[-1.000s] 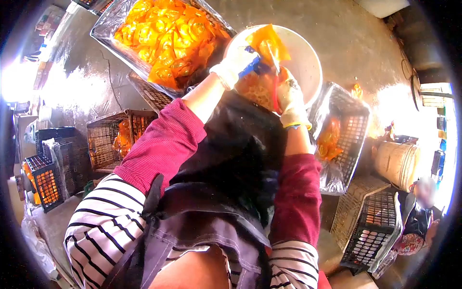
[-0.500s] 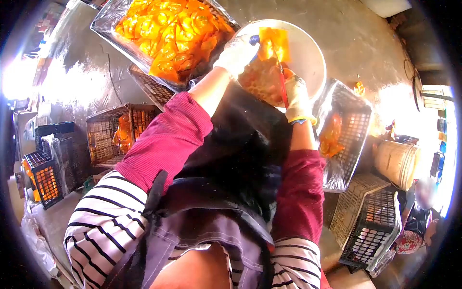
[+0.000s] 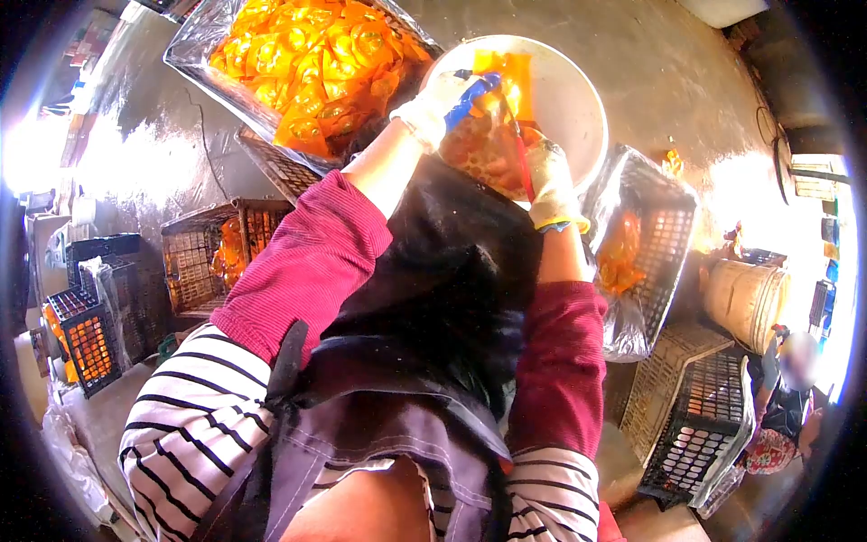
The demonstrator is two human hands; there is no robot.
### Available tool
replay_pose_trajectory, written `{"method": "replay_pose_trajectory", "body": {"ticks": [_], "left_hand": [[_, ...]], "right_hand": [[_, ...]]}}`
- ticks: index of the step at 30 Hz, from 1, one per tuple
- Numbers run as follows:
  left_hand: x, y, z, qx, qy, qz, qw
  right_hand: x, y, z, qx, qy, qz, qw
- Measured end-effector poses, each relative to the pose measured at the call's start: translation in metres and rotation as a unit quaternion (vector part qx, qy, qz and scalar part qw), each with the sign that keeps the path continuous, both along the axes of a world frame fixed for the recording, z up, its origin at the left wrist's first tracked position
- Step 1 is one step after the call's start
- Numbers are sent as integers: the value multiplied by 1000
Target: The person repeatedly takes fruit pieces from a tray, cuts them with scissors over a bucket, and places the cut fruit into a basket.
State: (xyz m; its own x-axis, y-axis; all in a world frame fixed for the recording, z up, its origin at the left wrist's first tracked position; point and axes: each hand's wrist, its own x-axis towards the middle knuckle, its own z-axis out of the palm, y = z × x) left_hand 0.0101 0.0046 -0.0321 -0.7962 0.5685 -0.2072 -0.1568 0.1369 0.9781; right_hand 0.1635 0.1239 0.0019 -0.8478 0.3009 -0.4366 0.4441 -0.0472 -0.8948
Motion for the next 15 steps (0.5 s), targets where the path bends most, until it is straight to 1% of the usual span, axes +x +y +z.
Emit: {"method": "replay_pose_trajectory", "body": {"ticks": [1,4,5,7,9,12,14,15], "left_hand": [[-2,0,-4,-5,9,0,1000],[-5,4,-16,7,47,1,999],[-6,6,-19,-5,59,2,998],[-1,3,-5,-14,51,-7,999],[11,-5,16,-7,10,-28,1000],[23,-9,42,-21,-48,6,999],[12,-11,21,117,-164,-26,979],[12,-13,24,184,-221,-43,957]], "right_hand": [[0,2,-2,-10,1,-6,1000],[1,0,3,63,-11,19,998],[1,0,6,49,-13,11,999],[1,-1,11,20,-15,-3,1000],[1,0,8,13,-13,-9,1000],[-1,4,-6,31,1,-15,999],[0,7,-14,50,5,-25,998],[0,6,-13,59,2,-33,998]]}}
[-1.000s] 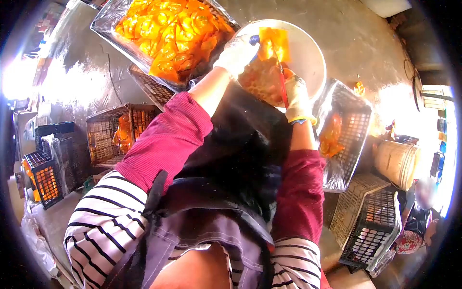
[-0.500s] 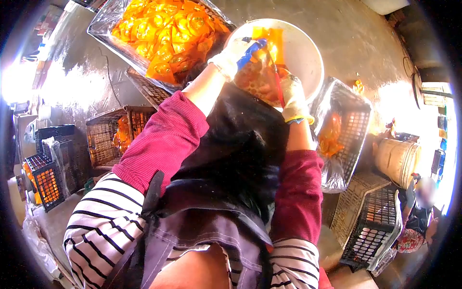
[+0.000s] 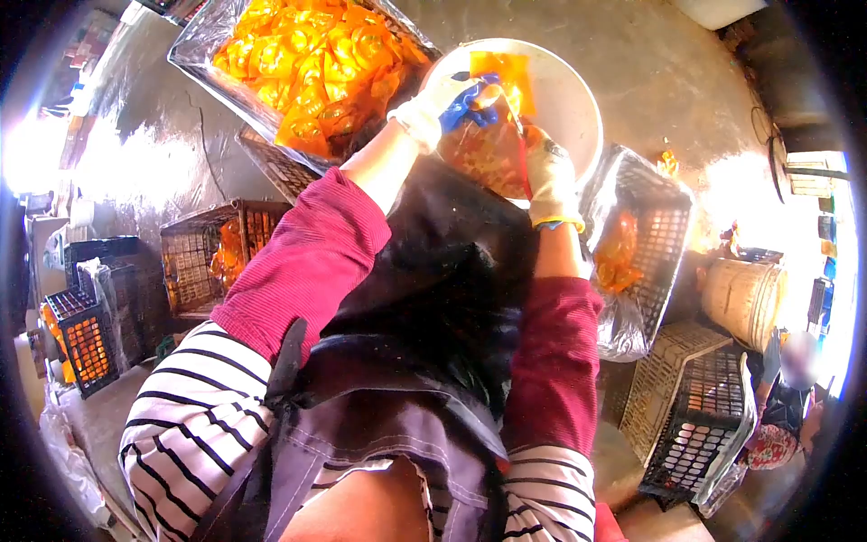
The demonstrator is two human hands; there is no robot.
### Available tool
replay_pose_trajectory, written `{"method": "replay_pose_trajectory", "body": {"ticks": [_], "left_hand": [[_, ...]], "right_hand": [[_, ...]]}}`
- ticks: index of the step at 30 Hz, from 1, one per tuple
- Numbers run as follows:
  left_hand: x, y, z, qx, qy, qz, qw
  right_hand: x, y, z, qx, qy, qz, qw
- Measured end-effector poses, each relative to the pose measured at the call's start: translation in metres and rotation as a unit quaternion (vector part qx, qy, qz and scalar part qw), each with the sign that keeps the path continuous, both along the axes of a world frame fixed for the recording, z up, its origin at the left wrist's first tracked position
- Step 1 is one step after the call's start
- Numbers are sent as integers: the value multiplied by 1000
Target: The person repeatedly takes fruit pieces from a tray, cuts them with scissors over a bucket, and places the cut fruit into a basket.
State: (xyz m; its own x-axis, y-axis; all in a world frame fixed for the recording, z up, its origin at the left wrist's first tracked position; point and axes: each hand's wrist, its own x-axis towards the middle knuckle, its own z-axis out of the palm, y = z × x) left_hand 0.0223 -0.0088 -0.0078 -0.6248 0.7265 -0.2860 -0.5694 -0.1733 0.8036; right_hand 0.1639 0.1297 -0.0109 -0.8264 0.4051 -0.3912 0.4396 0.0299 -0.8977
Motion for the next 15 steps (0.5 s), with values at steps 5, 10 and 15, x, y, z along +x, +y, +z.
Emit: {"method": "replay_pose_trajectory", "body": {"ticks": [5,10,15], "left_hand": [[-4,1,-15,11,-22,-66,998],[2,5,-16,-285,259,6,923],[23,1,37,-341,221,66,911]], "right_hand": [[3,-5,6,113,-15,14,993],[1,-9,14,245,-48,32,968],[-7,-1,-2,327,-14,44,944]]}}
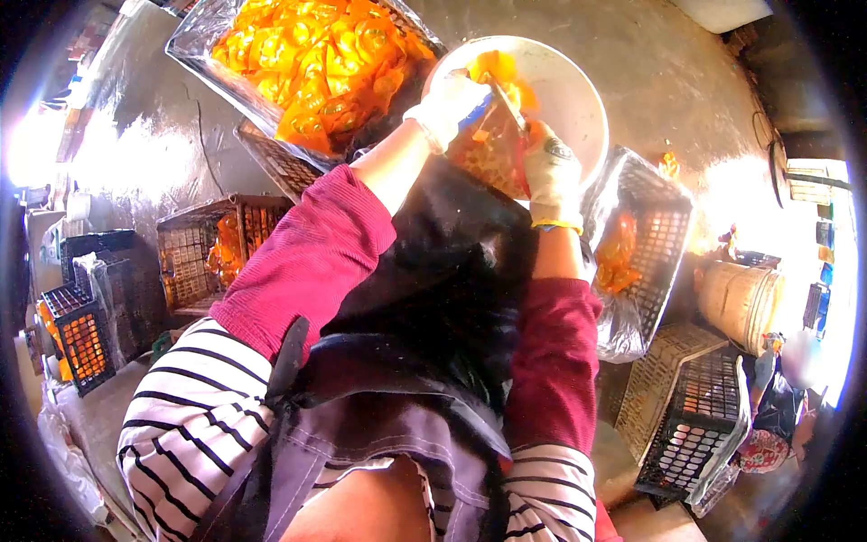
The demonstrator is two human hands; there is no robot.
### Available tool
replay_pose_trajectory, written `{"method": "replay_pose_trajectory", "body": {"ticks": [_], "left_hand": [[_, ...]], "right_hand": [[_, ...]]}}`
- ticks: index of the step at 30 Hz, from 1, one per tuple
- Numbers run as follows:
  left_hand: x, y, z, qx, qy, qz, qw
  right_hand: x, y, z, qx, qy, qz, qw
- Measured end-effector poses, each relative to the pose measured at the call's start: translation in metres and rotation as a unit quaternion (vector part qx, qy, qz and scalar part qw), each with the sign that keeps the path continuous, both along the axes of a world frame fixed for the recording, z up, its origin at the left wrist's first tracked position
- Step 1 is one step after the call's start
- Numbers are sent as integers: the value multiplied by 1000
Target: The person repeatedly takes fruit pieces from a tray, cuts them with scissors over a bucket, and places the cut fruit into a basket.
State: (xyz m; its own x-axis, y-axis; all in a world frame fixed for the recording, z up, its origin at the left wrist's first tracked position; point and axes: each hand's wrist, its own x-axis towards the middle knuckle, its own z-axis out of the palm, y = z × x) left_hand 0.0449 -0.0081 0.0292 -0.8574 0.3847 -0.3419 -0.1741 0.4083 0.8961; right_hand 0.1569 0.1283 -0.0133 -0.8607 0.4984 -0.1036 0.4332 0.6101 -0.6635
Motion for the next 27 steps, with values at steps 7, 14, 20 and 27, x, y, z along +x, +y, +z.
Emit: {"method": "replay_pose_trajectory", "body": {"ticks": [7,14,20,27], "left_hand": [[-18,-10,-23,239,176,-78,952],[-56,-105,7,109,309,-20,945],[-95,-112,-87,-208,126,-40,969],[-128,-107,-128,10,-116,155,981]], "right_hand": [[1,13,-2,-413,238,-106,873],[46,66,-9,-718,407,-66,561],[32,50,11,-739,398,39,542],[5,36,27,-697,319,-123,630]]}}
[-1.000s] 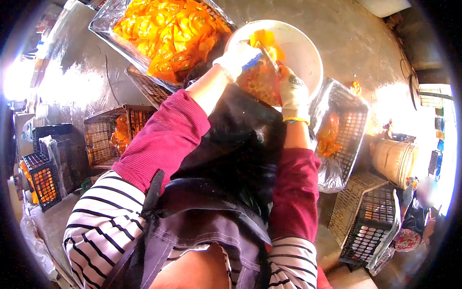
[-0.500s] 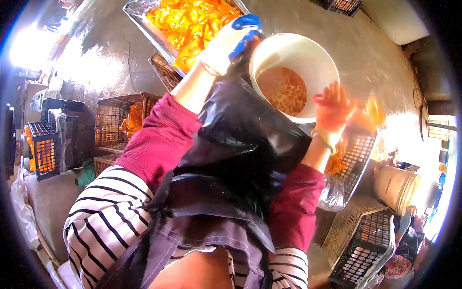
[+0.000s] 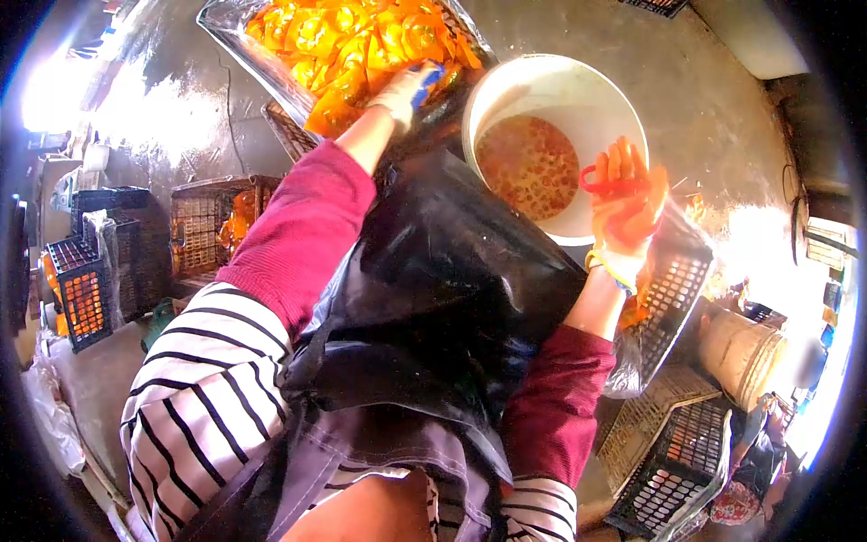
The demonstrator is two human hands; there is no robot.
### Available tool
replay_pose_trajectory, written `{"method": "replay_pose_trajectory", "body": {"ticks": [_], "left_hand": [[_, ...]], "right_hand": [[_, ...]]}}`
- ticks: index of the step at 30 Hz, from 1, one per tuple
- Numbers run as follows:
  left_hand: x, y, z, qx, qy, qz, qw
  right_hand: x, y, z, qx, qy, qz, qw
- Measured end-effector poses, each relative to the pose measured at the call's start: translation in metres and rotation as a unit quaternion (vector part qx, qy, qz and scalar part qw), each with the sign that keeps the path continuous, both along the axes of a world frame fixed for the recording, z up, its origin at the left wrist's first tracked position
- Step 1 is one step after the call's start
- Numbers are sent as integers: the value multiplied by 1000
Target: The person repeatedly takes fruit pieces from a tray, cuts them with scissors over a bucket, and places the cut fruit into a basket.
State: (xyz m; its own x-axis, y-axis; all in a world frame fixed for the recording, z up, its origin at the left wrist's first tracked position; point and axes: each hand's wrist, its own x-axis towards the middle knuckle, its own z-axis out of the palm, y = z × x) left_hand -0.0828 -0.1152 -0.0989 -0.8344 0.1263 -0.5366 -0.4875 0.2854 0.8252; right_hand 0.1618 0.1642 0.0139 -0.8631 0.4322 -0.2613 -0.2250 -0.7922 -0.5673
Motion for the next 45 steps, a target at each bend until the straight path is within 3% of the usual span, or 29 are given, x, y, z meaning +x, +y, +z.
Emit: {"method": "replay_pose_trajectory", "body": {"ticks": [3,4,6,7,8,9,10,12,13,15,16,17,18,21,24,27,28,30,31,32,33,35,36,37,38,41,42,44,45], "left_hand": [[9,-27,18,401,-33,135,905],[27,-32,38,383,64,128,913],[19,-42,38,289,211,-46,933],[23,-41,47,80,364,-136,918],[27,-40,56,-140,501,-172,836],[32,-32,67,-167,538,-178,807],[36,-19,80,-75,478,-181,856],[48,12,109,245,171,-100,949],[58,39,122,465,-13,-20,885],[79,71,140,455,-17,-26,890],[82,86,139,413,41,-29,909],[90,99,134,421,66,-30,904],[79,117,101,386,197,-66,899],[71,118,67,173,279,-94,940],[63,104,99,104,314,7,944],[33,106,129,113,462,106,873],[44,103,152,72,451,62,888],[37,106,127,-149,478,-56,864],[34,108,103,-255,481,-115,831],[34,111,51,-322,523,-236,753],[40,111,54,-352,590,-238,687],[29,110,71,-243,403,-195,861],[14,109,64,-194,402,-134,885],[-1,108,65,-9,301,-42,953],[-7,106,62,69,228,-25,971],[-10,96,55,274,240,-115,924],[-19,98,36,314,278,-171,892],[45,102,100,342,297,-161,877],[57,109,105,407,219,-133,877]], "right_hand": [[-2,-4,0,42,3,4,999],[-2,-7,-1,50,-10,7,999],[-3,-10,-4,72,-27,12,997],[-2,-11,-7,87,-25,15,996],[0,-14,-13,102,-24,18,994],[-1,-12,-22,120,-35,32,992],[-2,-13,-27,138,-45,46,988],[6,-19,-32,305,-26,84,948],[4,-16,-39,309,-56,125,941],[1,-27,-41,228,-87,125,962],[0,-43,-35,142,-84,75,984],[7,-28,-43,133,-34,171,976],[8,-33,-33,160,-83,158,971],[14,-36,-20,201,-146,144,958],[13,-25,-29,179,-160,107,965],[11,-25,-31,158,-116,79,977],[9,-26,-27,171,-113,78,976],[3,-27,-18,179,-131,70,972],[6,-30,-13,179,-149,79,969],[12,-31,-7,180,-166,88,966],[12,-29,-2,184,-180,97,961],[13,-27,-19,158,-129,90,975],[14,-32,-18,159,-112,89,977],[5,-34,-16,163,-84,85,979],[0,-37,-12,199,-91,106,970],[3,-47,-2,302,-129,171,929],[1,-50,-2,248,-136,188,941],[-3,-51,-24,256,-101,200,940],[-6,-50,-44,261,-86,204,940]]}}
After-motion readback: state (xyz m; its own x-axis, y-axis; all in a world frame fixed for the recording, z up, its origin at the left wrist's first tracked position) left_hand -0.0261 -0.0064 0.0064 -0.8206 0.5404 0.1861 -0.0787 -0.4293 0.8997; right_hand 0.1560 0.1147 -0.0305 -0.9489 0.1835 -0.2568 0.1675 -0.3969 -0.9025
